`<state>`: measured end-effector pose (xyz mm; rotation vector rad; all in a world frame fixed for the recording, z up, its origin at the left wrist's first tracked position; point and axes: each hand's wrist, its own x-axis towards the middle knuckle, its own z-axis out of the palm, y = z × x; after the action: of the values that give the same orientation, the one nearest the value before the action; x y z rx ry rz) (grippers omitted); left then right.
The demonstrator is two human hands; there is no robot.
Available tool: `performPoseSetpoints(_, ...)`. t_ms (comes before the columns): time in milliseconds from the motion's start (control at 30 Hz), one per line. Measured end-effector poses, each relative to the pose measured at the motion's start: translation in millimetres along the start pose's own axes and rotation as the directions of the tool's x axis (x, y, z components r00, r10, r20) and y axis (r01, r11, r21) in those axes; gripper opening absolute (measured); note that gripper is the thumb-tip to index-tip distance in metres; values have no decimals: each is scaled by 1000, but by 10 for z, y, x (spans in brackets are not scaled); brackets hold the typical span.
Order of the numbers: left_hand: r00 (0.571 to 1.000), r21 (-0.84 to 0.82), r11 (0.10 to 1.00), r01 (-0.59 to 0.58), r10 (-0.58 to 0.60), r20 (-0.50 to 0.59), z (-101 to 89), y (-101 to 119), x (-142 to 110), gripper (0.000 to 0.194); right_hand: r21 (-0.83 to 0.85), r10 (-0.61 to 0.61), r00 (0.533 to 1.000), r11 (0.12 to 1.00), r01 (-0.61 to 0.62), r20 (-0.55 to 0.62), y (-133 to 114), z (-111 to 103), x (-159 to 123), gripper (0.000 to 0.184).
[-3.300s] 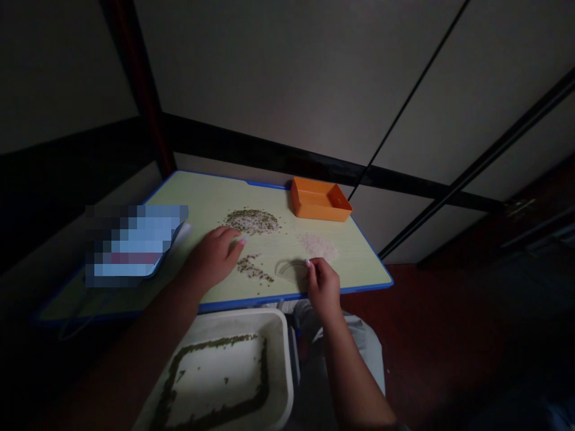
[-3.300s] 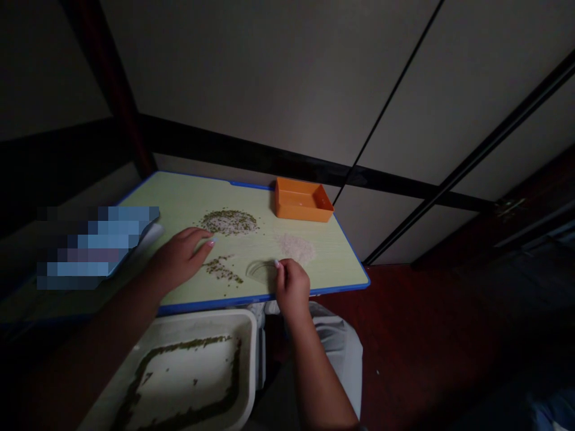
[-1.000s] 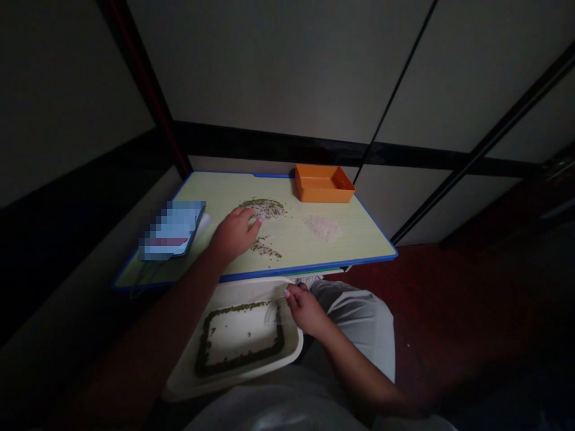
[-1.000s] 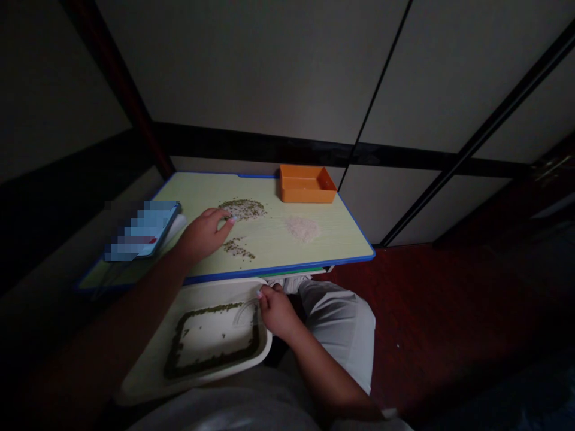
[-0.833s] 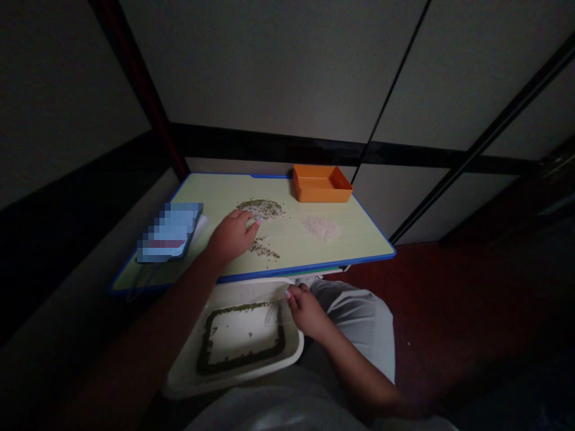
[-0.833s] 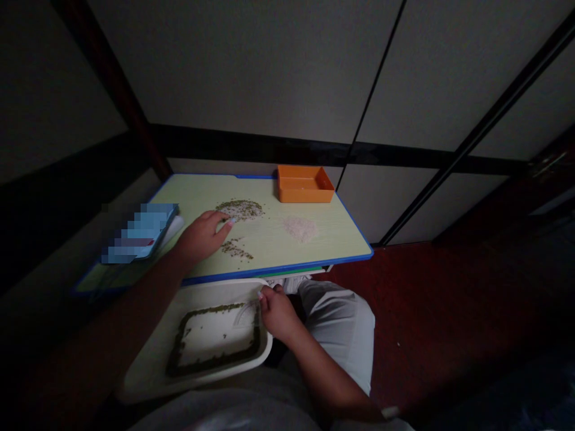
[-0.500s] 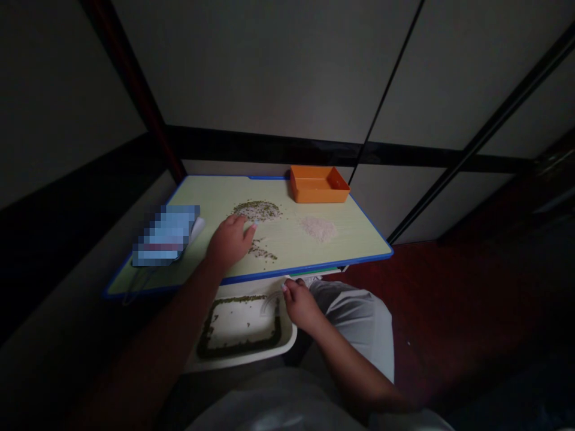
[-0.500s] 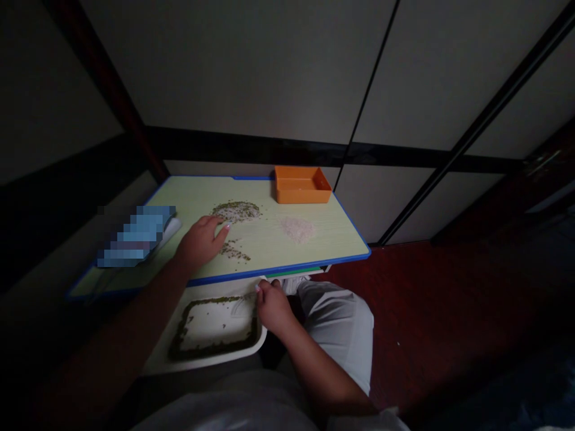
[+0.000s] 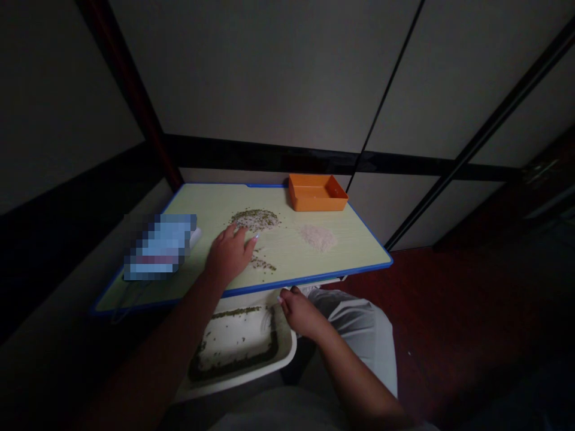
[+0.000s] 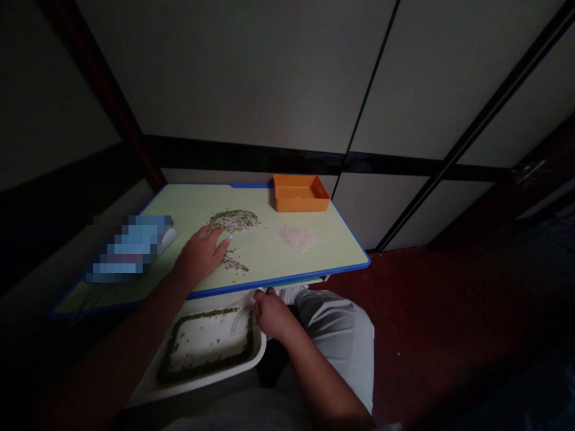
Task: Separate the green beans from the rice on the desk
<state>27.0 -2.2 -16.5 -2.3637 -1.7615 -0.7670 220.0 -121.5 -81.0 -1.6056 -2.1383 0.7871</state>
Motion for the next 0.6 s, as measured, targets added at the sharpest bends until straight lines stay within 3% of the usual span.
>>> performPoseSetpoints(200, 1000, -3, 1000, 5, -5, -10, -3, -43, -14, 51, 143, 28, 994, 990, -12, -107, 103, 132, -46, 20)
performPoseSetpoints(367, 999, 25, 999, -24, 24, 26, -32, -49, -40, 51, 347, -28, 964, 930, 122, -266, 121, 179, -161, 22)
performPoseSetpoints(500, 999, 33, 999, -33, 31, 40, -27, -95, -51, 52, 511, 58, 916, 843, 168, -397, 169, 197, -223, 29)
performPoseSetpoints(600, 997, 9, 997, -73, 73, 31, -23, -131, -53, 50, 561, 119, 897, 812, 160, -427, 250, 212, -261, 36)
